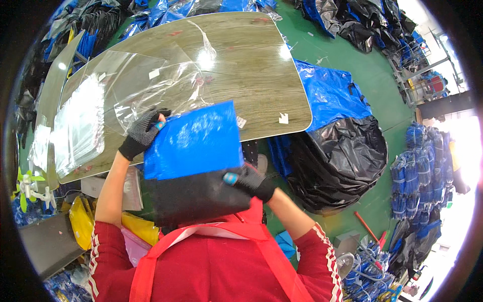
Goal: The person repeatedly places a blue and black soft item into a clear plastic bag, seals it, and sets it aside. The cycle repeats with multiple identical items on a table in a warehouse-like area.
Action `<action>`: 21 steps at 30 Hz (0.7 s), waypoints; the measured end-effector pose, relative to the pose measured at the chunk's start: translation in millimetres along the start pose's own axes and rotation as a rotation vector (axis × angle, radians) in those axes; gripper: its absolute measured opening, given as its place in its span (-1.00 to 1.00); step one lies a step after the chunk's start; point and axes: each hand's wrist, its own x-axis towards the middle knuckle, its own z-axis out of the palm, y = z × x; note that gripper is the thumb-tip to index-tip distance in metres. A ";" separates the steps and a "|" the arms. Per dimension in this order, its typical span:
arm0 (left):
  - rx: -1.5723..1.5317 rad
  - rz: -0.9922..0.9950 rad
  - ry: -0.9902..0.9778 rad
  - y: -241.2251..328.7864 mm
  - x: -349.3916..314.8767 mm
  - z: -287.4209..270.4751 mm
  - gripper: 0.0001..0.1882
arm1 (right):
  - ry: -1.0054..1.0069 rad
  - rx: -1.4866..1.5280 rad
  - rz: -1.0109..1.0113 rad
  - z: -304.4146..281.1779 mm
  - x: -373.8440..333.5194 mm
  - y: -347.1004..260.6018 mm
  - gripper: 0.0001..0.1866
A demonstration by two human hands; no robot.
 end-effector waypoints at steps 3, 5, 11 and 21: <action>0.344 0.165 0.128 8.7 -22.0 -12.9 -0.81 | 0.032 -0.464 -0.154 8.0 31.1 12.3 -0.59; 0.233 0.051 0.040 11.4 -36.1 -10.7 -0.87 | 0.536 -0.398 -0.318 -20.0 63.4 2.6 -0.73; 0.326 0.113 0.186 14.7 -55.1 -2.0 -0.88 | -0.199 -0.234 -0.033 -41.0 156.2 -35.6 -0.56; 0.330 0.048 0.150 16.9 -63.9 1.0 -0.71 | 0.121 -0.059 0.012 -36.8 139.6 -54.4 -0.52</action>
